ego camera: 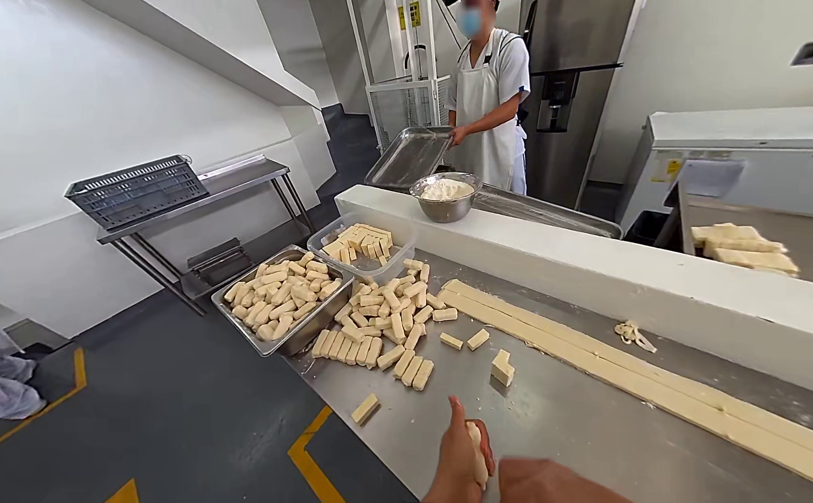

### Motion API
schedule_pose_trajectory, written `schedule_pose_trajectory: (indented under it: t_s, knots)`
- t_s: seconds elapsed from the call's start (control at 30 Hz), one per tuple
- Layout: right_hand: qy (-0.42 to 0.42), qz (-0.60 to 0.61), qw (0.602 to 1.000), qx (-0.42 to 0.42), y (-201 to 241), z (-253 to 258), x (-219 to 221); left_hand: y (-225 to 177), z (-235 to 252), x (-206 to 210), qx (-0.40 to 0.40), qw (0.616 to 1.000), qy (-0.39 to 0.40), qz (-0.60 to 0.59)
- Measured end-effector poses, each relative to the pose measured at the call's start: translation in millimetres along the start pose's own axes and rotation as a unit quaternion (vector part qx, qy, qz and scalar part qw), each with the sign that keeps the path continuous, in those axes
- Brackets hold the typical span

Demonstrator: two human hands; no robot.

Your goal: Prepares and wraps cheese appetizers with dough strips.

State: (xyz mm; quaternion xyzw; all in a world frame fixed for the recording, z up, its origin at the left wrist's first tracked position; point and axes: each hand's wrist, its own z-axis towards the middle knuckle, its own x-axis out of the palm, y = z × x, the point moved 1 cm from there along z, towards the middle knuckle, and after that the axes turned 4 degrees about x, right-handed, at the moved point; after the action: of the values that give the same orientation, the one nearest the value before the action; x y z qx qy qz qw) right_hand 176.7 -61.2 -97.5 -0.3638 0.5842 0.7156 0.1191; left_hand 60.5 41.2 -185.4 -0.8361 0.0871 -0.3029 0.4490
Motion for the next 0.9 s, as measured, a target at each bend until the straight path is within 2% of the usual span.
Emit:
schedule_pose_trajectory:
  t_s: [0.07,0.1,0.17,0.23,0.37,0.43,0.53,0.6,0.67,0.73,0.83,0.9]
  knots:
    - [-0.067,-0.029,0.995,0.062,-20.1,3.0,-2.9,-17.0,-5.7,0.1,-0.016,0.999,0.006,-0.035]
    - [-0.112,-0.029,0.992,0.059,-29.4,6.5,1.1,-22.4,-10.6,4.4,-0.025,0.998,0.0,-0.052]
    - [-0.207,-0.05,0.977,0.0,-44.2,15.8,16.5,-27.7,-19.1,13.8,-0.035,0.996,-0.003,-0.079]
    - [-0.261,-0.059,0.962,-0.058,-55.0,22.9,26.8,-27.2,-23.3,17.2,-0.036,0.994,0.02,-0.098]
    - [-0.299,-0.133,0.933,-0.151,-77.9,27.7,31.1,-15.4,-19.5,8.7,-0.027,0.988,0.091,-0.121]
    - [-0.304,-0.15,0.923,-0.181,-83.4,29.6,33.1,-11.3,-18.9,7.2,-0.015,0.99,0.089,-0.108]
    - [-0.244,-0.084,0.952,-0.164,-72.1,26.6,33.3,-14.7,-25.0,7.2,-0.032,0.987,0.086,-0.13]
    - [-0.234,-0.048,0.958,-0.16,-66.0,24.0,33.7,-15.9,-26.7,5.1,-0.052,0.971,0.149,-0.177]
    - [-0.259,-0.047,0.949,-0.174,-67.7,26.7,36.8,-15.2,-27.2,4.6,-0.06,0.956,0.186,-0.22]
    - [-0.282,-0.066,0.941,-0.176,-72.2,29.5,40.8,-15.6,-26.5,4.3,-0.057,0.961,0.156,-0.222]
    - [-0.313,-0.141,0.928,-0.147,-72.2,30.4,43.1,-14.6,-25.3,0.0,0.013,0.99,0.067,-0.122]
    - [-0.292,-0.172,0.933,-0.119,-64.7,31.9,42.9,-12.0,-22.5,-1.5,0.047,0.997,0.008,-0.062]
